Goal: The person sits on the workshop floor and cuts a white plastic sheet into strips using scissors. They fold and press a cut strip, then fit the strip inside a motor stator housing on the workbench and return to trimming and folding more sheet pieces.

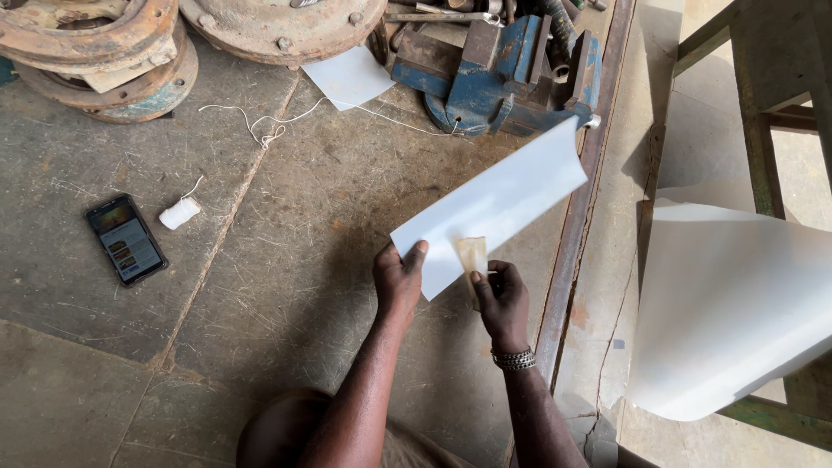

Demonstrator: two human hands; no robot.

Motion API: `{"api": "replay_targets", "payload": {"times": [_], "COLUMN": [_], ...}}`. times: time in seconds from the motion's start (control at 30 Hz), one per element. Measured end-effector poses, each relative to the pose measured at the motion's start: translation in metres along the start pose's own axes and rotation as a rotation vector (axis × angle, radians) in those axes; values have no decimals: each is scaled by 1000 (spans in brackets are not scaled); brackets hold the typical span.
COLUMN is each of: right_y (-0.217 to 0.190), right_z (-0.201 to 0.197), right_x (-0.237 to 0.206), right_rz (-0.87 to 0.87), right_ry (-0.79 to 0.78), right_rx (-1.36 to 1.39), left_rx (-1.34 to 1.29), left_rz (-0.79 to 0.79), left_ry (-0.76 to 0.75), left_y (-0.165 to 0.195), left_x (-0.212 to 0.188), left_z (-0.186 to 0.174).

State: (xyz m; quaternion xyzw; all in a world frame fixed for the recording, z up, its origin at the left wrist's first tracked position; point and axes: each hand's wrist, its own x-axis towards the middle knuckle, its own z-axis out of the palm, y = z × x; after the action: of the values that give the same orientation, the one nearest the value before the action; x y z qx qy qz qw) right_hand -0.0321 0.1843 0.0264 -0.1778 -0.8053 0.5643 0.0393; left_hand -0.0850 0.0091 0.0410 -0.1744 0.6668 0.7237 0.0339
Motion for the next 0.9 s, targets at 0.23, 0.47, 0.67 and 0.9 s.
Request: {"api": "replay_targets", "payload": {"times": [0.23, 0.47, 0.67, 0.9], "right_y": [0, -42, -61, -59], "right_z": [-19, -12, -10, -60], "right_x": [-5, -13, -20, -28], "right_rz": [-429, 121, -45, 141], "right_ry": [278, -186, -19, -142], "right_rx": [-792, 673, 584, 446], "left_rx": [-200, -279, -230, -180], "left_rz": [-45, -74, -76, -293], "left_ry": [96, -196, -629, -930], "left_y": [6, -1, 23, 17], "left_x": [5, -7, -14, -16], "left_z": [-11, 2, -16, -31]}}
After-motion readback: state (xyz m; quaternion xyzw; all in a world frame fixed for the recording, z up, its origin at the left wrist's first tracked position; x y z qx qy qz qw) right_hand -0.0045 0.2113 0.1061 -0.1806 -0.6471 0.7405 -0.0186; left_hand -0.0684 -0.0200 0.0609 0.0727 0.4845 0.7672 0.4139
